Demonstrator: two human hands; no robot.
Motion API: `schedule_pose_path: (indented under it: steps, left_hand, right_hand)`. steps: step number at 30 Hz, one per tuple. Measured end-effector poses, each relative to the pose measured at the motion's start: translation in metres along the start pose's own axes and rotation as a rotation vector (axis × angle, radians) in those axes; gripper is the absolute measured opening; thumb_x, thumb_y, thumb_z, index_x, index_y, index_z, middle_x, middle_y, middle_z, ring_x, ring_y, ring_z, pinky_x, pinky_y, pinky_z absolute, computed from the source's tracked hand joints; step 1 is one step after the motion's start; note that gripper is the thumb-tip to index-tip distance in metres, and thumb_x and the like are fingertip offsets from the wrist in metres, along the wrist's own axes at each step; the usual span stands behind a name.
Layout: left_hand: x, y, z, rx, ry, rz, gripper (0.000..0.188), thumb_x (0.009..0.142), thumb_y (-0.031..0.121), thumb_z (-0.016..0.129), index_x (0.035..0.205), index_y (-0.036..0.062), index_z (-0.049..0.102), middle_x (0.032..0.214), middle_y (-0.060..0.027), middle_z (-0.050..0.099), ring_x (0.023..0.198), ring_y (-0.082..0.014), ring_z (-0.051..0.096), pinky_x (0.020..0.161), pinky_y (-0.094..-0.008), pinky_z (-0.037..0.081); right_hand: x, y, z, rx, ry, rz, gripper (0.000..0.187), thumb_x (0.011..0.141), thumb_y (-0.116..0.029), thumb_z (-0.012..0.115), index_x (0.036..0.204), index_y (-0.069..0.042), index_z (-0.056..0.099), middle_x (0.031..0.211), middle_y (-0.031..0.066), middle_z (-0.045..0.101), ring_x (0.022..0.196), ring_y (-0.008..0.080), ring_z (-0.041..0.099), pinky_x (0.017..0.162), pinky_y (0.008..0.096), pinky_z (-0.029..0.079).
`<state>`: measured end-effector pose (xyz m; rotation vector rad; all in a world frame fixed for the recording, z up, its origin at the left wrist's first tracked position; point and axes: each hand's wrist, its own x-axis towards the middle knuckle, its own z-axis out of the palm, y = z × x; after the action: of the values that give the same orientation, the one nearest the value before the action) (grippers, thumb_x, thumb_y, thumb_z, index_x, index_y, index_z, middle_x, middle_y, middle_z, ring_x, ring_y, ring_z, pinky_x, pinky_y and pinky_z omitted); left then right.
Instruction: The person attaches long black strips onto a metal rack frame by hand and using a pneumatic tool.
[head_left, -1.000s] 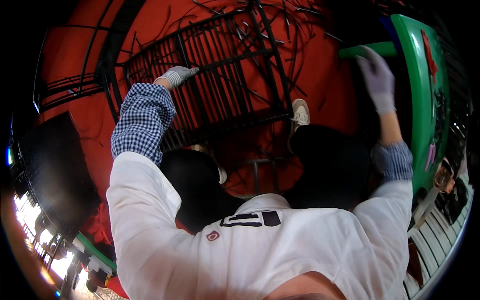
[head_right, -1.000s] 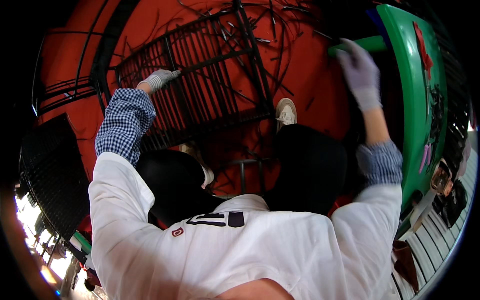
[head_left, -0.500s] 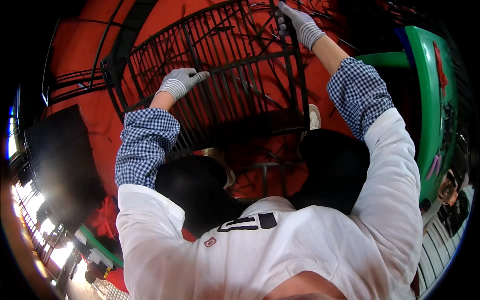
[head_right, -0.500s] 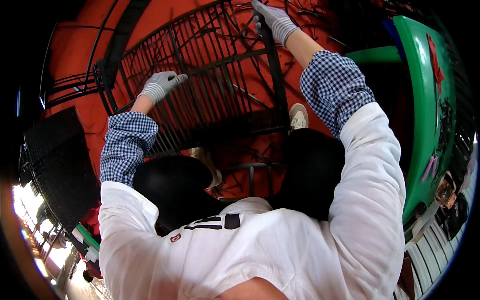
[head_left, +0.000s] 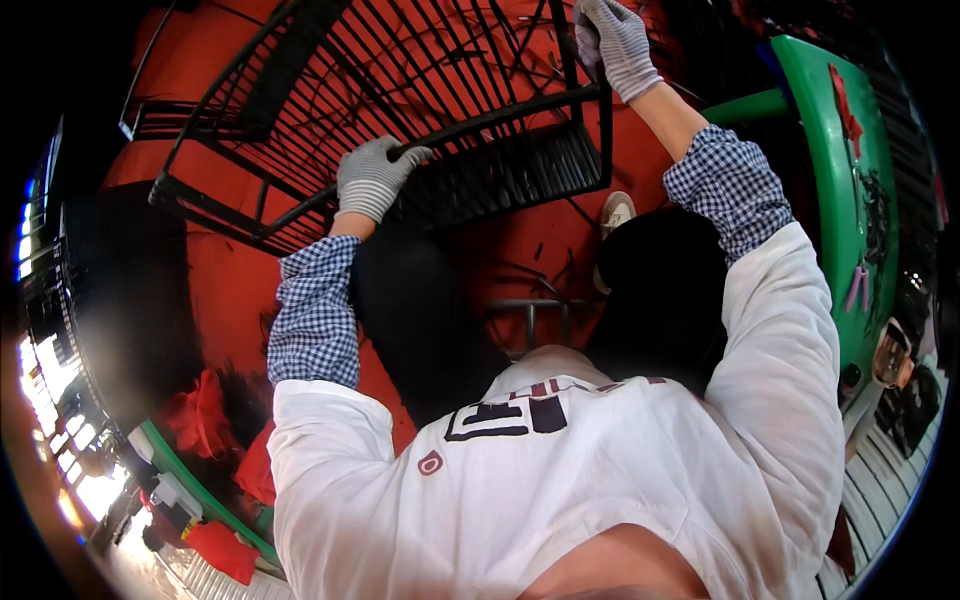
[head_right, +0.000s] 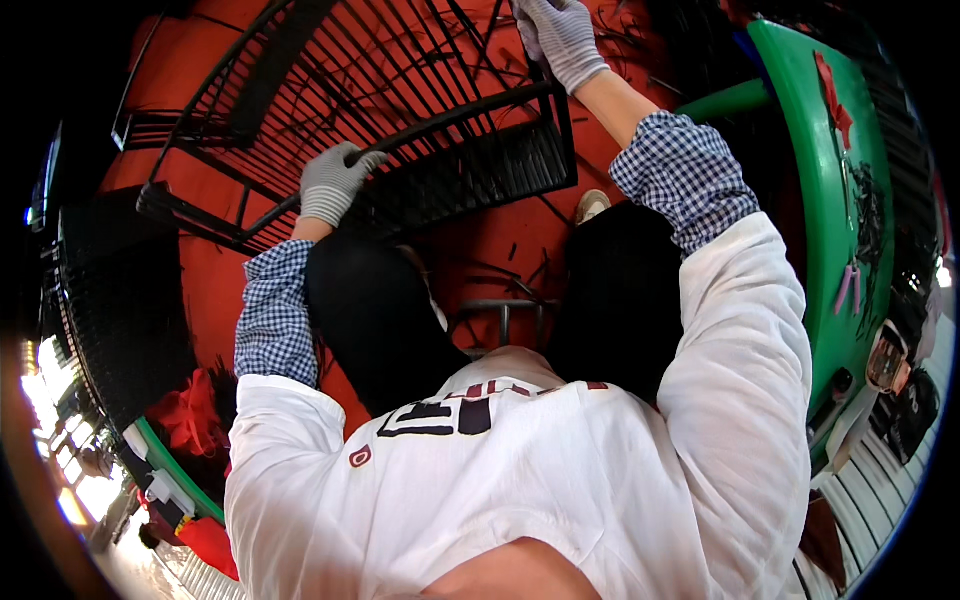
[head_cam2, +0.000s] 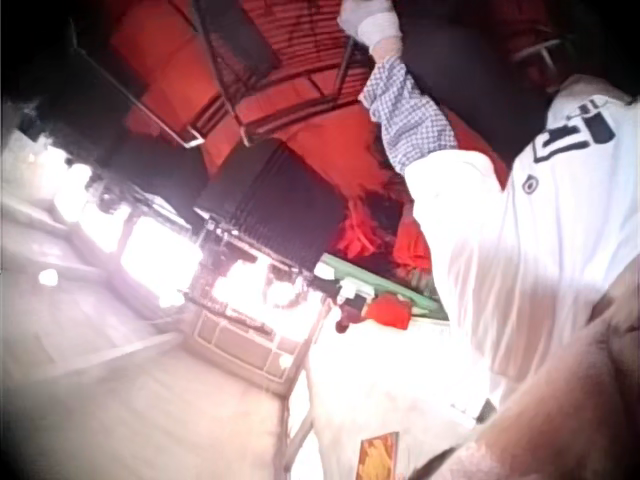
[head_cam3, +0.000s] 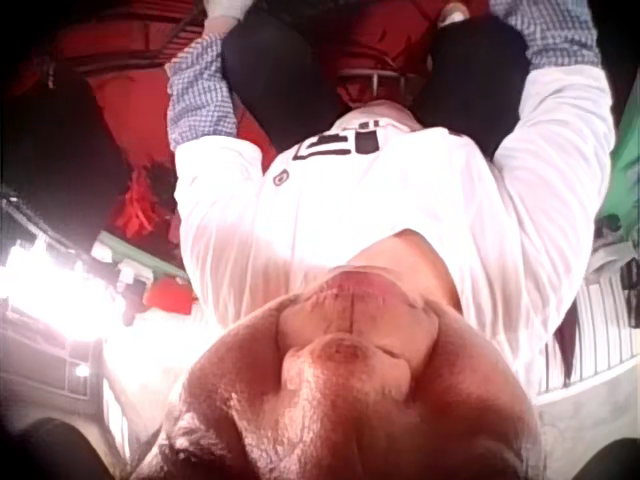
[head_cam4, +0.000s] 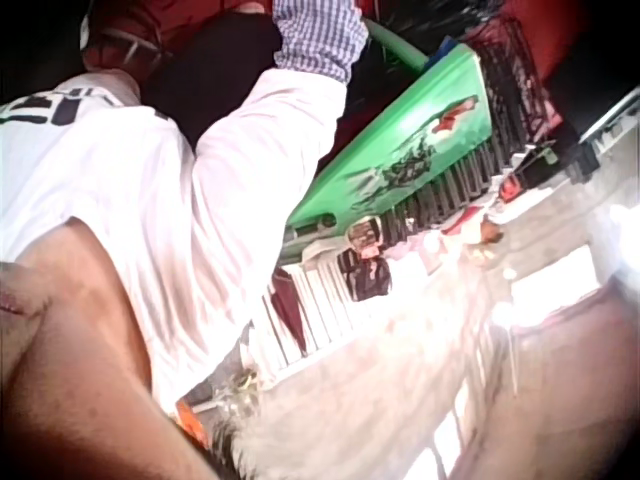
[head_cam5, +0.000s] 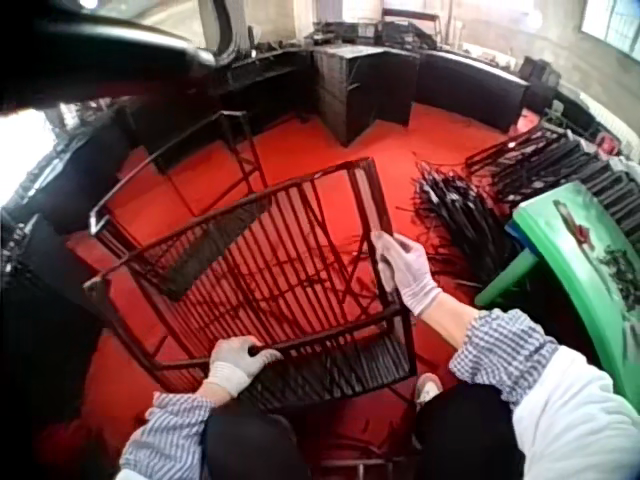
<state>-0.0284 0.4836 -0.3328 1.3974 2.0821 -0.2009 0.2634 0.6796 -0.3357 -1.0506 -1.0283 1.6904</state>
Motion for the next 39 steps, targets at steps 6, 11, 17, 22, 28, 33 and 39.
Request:
schedule_pose_path:
  steps: [6, 11, 17, 22, 28, 33, 39]
  left_hand:
    - [0.005, -0.03, 0.039, -0.126, -0.066, -0.001, 0.036, 0.094, 0.045, 0.064, 0.111, 0.0153, 0.075, 0.106, -0.0104, 0.072, 0.096, -0.0241, 0.068, 0.089, -0.0418, 0.054]
    - [0.023, -0.002, -0.021, -0.32, 0.698, 0.632, 0.011, 0.091, 0.022, 0.069, 0.093, 0.0121, 0.074, 0.088, -0.0048, 0.07, 0.088, -0.0246, 0.065, 0.079, -0.0396, 0.049]
    - [0.115, 0.036, -0.072, 0.128, 0.955, 0.458, 0.045, 0.091, 0.051, 0.065, 0.124, 0.0207, 0.067, 0.109, -0.0079, 0.07, 0.107, -0.0274, 0.064, 0.099, -0.0389, 0.045]
    - [0.178, 0.048, -0.078, -0.044, 0.224, 0.215, 0.049, 0.094, 0.054, 0.06, 0.13, 0.0208, 0.064, 0.116, -0.008, 0.07, 0.104, -0.0297, 0.067, 0.093, -0.0452, 0.053]
    - [0.149, 0.045, -0.135, -0.083, 0.345, 0.208, 0.037, 0.095, 0.045, 0.062, 0.122, 0.0207, 0.069, 0.101, -0.0066, 0.071, 0.096, -0.0307, 0.067, 0.088, -0.0466, 0.052]
    - [0.108, 0.05, -0.135, -0.124, 0.463, 0.287, 0.032, 0.093, 0.04, 0.065, 0.115, 0.0175, 0.071, 0.097, -0.0082, 0.071, 0.091, -0.0302, 0.067, 0.086, -0.0457, 0.051]
    - [0.09, 0.028, -0.128, -0.145, 0.614, 0.351, 0.031, 0.09, 0.038, 0.069, 0.11, 0.0149, 0.072, 0.095, -0.008, 0.071, 0.089, -0.0293, 0.068, 0.084, -0.0433, 0.052]
  right_hand:
    - [0.028, -0.012, -0.007, 0.114, -0.082, -0.152, 0.011, 0.097, -0.011, 0.062, 0.088, -0.006, 0.064, 0.073, 0.005, 0.064, 0.059, 0.0172, 0.062, 0.051, 0.0298, 0.048]
    - [0.012, 0.014, -0.055, -0.177, 0.223, 0.137, 0.052, 0.093, -0.053, 0.066, 0.075, -0.005, 0.066, 0.059, 0.0025, 0.059, 0.059, 0.0133, 0.055, 0.072, 0.0291, 0.043]
    - [0.012, 0.009, -0.059, -0.646, 0.142, 0.321, 0.045, 0.096, -0.05, 0.062, 0.096, -0.005, 0.069, 0.074, 0.004, 0.068, 0.073, 0.0166, 0.065, 0.088, 0.035, 0.047]
    - [0.002, -0.013, 0.004, -1.725, 0.207, -0.394, 0.041, 0.092, -0.038, 0.063, 0.122, -0.01, 0.062, 0.12, 0.0185, 0.064, 0.106, 0.0339, 0.062, 0.095, 0.047, 0.047]
    - [0.02, -0.037, 0.116, -1.162, -0.14, -0.227, 0.034, 0.093, -0.024, 0.063, 0.122, -0.006, 0.063, 0.116, 0.0157, 0.065, 0.107, 0.0344, 0.064, 0.092, 0.0421, 0.051]
    - [0.056, 0.019, 0.146, -1.039, 0.171, 0.09, 0.04, 0.093, -0.031, 0.068, 0.117, 0.0, 0.065, 0.113, 0.0174, 0.069, 0.105, 0.0306, 0.066, 0.092, 0.0394, 0.052]
    - [0.059, 0.012, 0.153, -0.912, 0.142, 0.158, 0.047, 0.088, -0.032, 0.074, 0.123, -0.002, 0.063, 0.125, 0.0172, 0.063, 0.111, 0.0308, 0.063, 0.095, 0.0394, 0.05]
